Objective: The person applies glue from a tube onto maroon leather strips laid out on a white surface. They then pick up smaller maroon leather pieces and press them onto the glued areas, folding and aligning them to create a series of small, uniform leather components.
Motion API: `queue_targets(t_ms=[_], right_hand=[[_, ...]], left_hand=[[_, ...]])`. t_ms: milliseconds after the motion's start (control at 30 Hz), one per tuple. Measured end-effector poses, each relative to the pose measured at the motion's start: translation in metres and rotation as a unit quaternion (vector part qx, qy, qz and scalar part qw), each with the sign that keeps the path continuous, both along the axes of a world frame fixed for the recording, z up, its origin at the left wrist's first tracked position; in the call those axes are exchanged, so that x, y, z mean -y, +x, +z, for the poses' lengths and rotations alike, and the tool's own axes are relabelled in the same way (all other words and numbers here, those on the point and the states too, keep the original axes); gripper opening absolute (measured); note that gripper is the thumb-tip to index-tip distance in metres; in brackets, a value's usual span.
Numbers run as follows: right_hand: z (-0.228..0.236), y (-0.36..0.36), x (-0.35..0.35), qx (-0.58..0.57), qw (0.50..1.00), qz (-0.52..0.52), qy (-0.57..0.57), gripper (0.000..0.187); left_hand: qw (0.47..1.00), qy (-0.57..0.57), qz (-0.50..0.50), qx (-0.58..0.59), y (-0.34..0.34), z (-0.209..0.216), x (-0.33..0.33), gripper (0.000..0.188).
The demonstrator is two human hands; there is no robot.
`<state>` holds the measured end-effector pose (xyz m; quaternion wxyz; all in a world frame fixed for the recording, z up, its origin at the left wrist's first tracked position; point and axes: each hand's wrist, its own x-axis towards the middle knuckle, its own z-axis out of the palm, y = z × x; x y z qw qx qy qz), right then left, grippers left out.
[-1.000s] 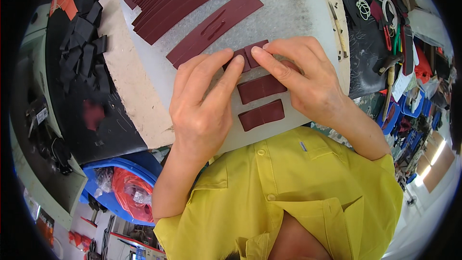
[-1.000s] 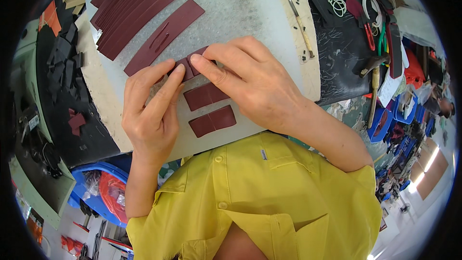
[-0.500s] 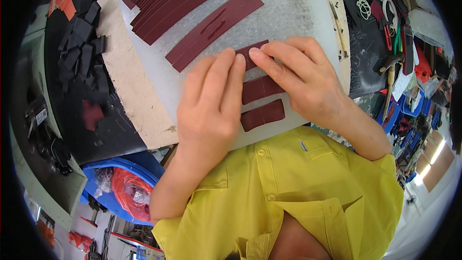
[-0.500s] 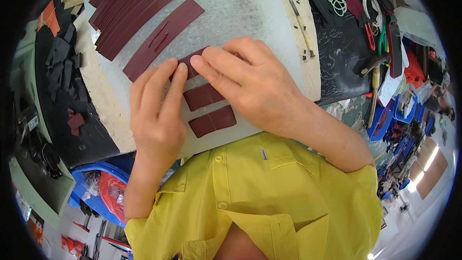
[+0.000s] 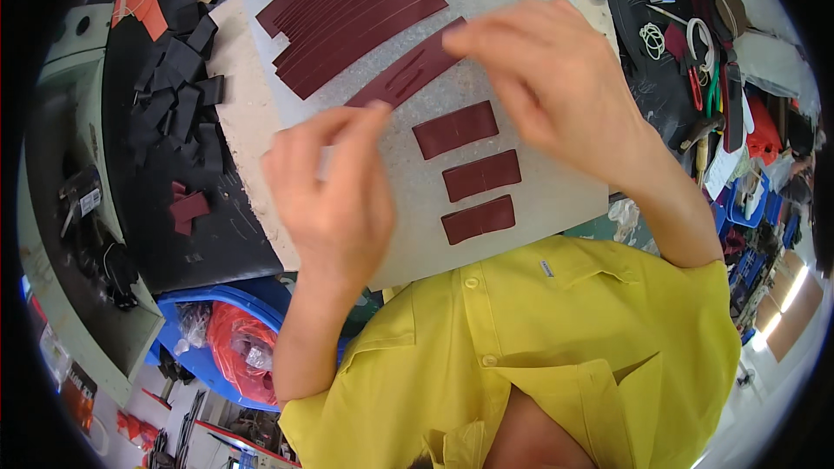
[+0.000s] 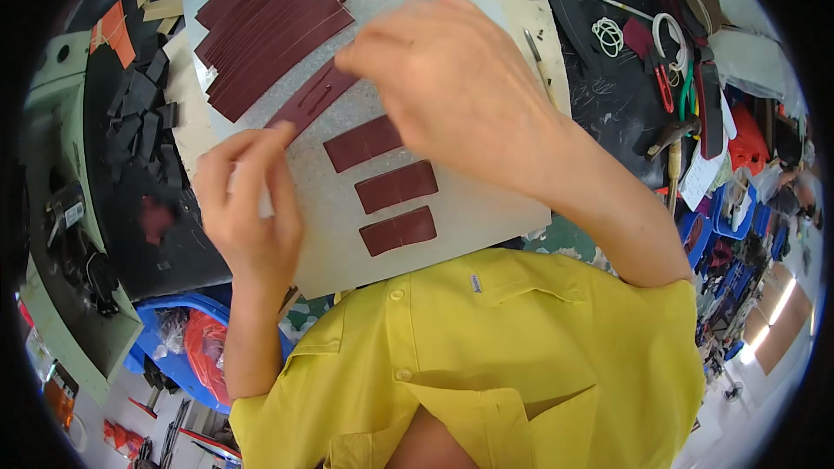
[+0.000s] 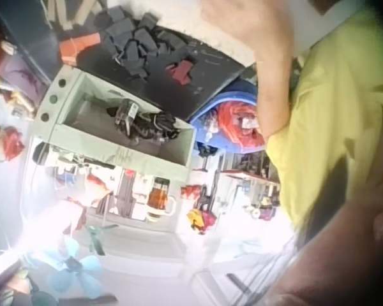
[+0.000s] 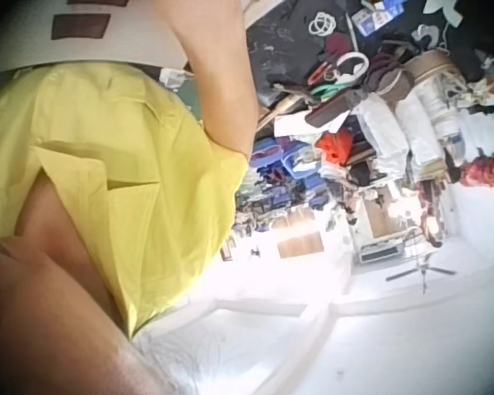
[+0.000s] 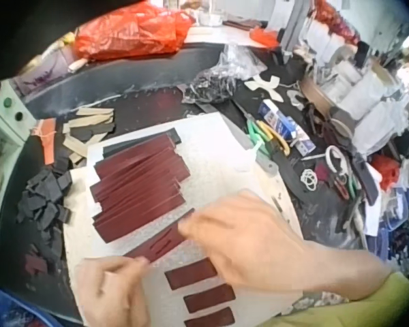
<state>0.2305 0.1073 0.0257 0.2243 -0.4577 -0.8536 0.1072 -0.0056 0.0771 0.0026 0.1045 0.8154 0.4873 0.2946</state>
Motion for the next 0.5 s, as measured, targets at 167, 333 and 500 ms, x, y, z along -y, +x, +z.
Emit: queue_targets(t_ms=[167,333,500], right_hand=[[-0.036,-0.005,-0.007,-0.066,0.993,-0.068,0.068,0.016],[-0.027,-0.007,-0.004,-0.136,0.984,-0.104,-0.043,0.015],[-0.021,-0.016,-0.003,-0.069,0.994,-0.084,0.012,0.027]], left_hand=[[0.999,-0.001,0.054,0.005,-0.011,-0.016,-0.002,0.036],[0.998,-0.031,0.05,0.018,-0.011,-0.012,-0.005,0.024],[0.986,-0.053,0.077,0.141,0.013,-0.012,-0.011,0.023]])
